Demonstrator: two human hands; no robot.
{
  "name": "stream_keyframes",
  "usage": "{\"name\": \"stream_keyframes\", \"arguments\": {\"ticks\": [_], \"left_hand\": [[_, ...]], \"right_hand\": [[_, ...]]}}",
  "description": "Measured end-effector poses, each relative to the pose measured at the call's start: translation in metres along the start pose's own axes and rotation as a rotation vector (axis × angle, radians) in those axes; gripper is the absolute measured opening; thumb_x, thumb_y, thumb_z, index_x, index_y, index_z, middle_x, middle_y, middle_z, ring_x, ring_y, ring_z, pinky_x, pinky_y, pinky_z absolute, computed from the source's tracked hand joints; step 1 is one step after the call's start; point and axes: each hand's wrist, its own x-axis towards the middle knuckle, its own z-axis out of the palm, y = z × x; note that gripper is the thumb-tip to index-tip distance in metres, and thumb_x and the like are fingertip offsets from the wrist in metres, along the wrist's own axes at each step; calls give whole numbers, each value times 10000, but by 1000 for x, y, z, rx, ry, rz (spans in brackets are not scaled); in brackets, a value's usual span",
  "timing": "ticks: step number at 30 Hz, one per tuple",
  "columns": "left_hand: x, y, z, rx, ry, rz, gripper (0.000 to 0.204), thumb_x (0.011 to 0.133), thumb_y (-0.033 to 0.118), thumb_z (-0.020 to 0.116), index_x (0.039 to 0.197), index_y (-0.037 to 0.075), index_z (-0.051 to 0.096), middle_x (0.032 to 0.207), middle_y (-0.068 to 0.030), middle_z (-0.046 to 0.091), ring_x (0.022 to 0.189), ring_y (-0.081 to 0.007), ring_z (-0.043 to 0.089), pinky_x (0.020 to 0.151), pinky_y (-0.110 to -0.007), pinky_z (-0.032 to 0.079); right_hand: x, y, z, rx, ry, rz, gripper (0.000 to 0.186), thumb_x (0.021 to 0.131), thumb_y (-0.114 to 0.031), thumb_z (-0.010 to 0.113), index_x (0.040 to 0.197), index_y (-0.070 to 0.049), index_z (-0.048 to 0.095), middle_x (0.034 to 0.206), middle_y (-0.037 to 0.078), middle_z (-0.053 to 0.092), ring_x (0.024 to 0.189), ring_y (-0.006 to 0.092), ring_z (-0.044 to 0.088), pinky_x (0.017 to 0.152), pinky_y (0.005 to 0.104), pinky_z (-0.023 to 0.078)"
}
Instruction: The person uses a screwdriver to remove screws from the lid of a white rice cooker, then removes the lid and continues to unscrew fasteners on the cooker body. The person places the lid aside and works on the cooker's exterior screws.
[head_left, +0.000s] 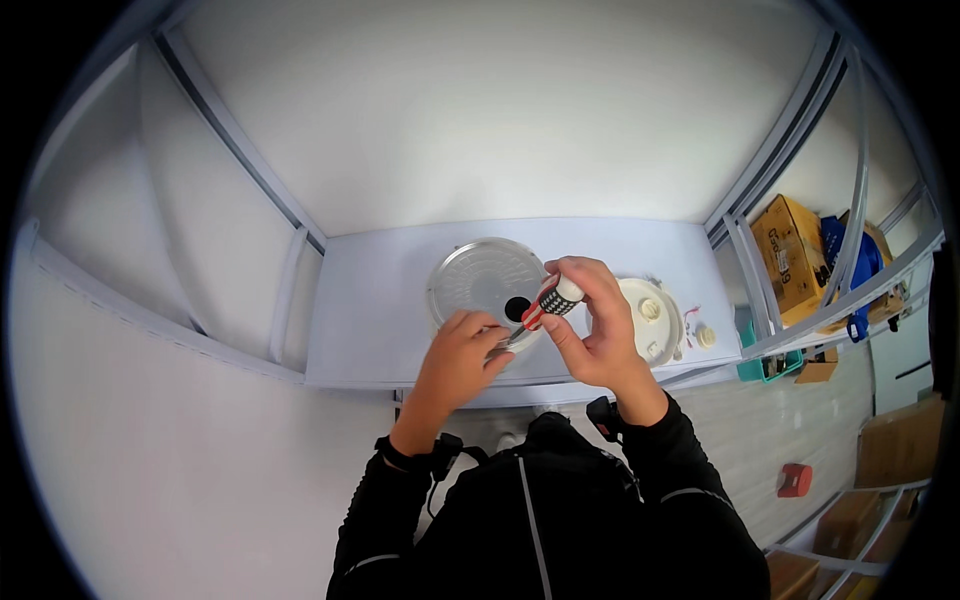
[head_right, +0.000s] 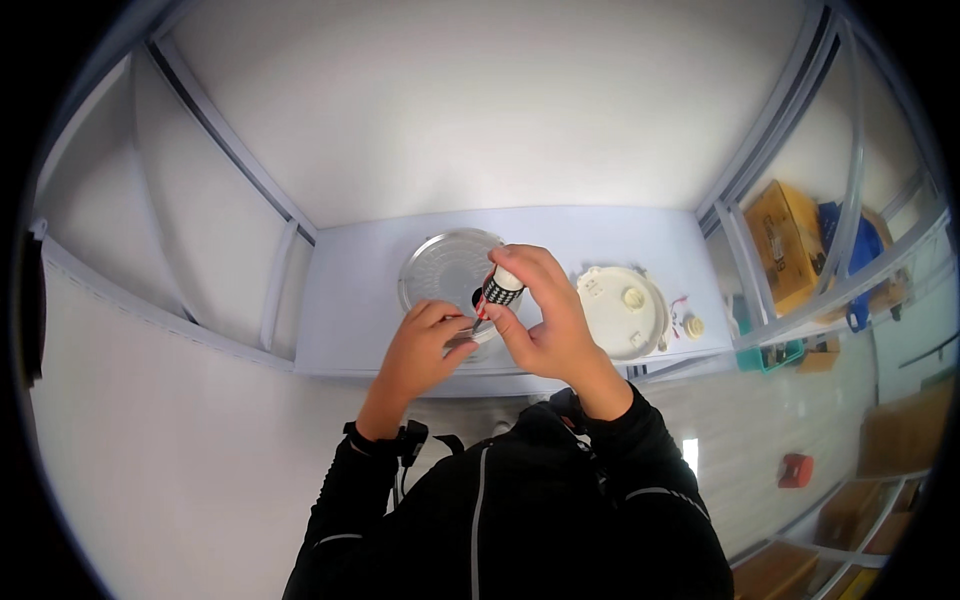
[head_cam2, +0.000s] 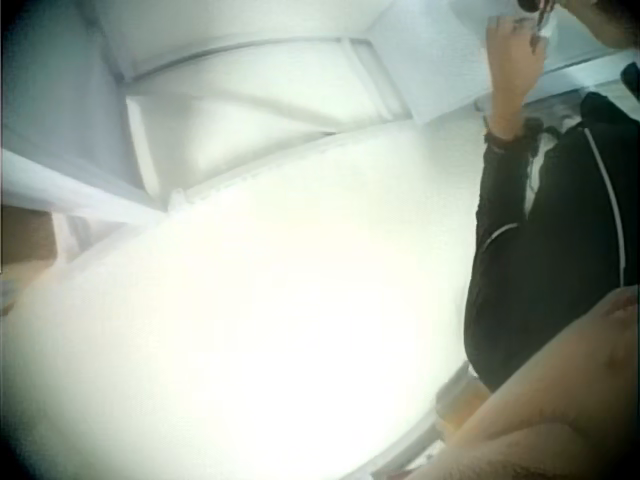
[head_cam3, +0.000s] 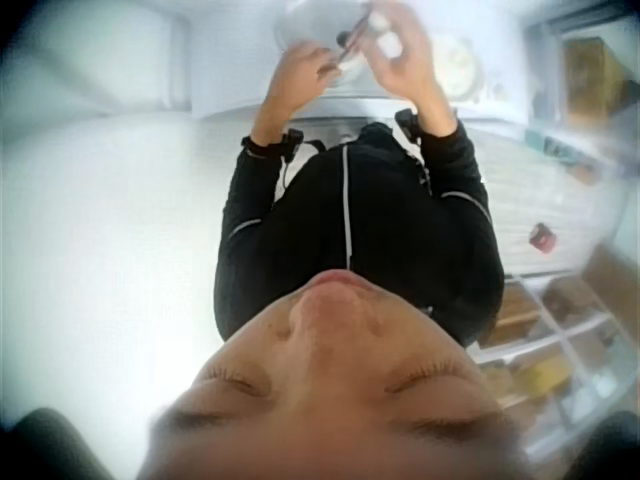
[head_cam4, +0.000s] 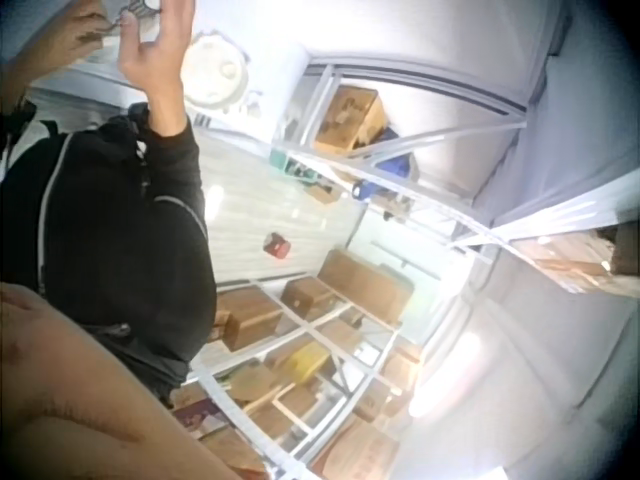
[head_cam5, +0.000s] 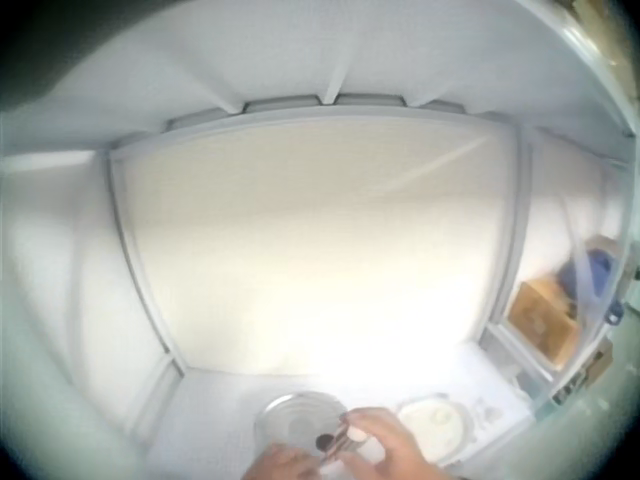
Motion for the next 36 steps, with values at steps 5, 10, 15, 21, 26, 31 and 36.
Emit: {"name": "stream_keyframes", "arguments": {"ticks": [5,10,15,21,26,31,36], "left_hand": [[-6,-4,24,-35,52,-51,181,864,93,816,1027,34,762,1041,-82,678,998,-322,629,879,-435,535],[-8,-7,28,-119,119,-87,156,865,80,817,999,25,760,1003,-85,680,960,-326,634,865,-433,533],[-8,-7,27,-125,109,-116,131,865,83,821,970,23,770,984,-73,675,950,-315,634,848,-427,535],[-7,-8,29,-117,113,-102,136,850,82,835,954,23,771,977,-68,673,944,-308,633,841,-420,536],[-9,-9,27,-111,106,-92,155,838,76,844,963,23,769,982,-70,675,947,-314,634,846,-421,537],[-11,-13,31,-143,127,-112,160,834,75,845,966,27,768,986,-76,675,969,-316,634,859,-421,541],[-10,-11,30,-136,129,-105,152,835,71,841,960,26,766,988,-78,675,975,-318,634,863,-422,543]], "right_hand": [[0,-2,6,-15,-41,11,551,871,7,783,1398,6,624,1295,231,649,1159,388,662,1012,428,533],[1,0,5,-13,-44,-5,552,864,14,789,1391,7,626,1300,226,647,1164,389,664,1009,424,537],[3,-2,5,-38,-82,-22,556,861,0,806,1389,-13,630,1309,208,651,1170,371,673,983,418,556],[14,-13,4,-66,-109,-37,526,830,-72,881,1325,-54,702,1276,173,660,1076,307,687,884,367,576],[12,-4,9,-68,-90,60,527,820,-109,910,1313,-68,729,1257,147,672,1020,275,698,855,348,578],[22,-26,18,134,-141,167,468,839,-45,891,1281,-28,738,1234,144,697,1089,253,722,895,342,595],[19,-19,15,-120,-197,47,475,917,6,768,1380,-5,661,1327,177,693,1197,299,704,1000,381,573]]}}
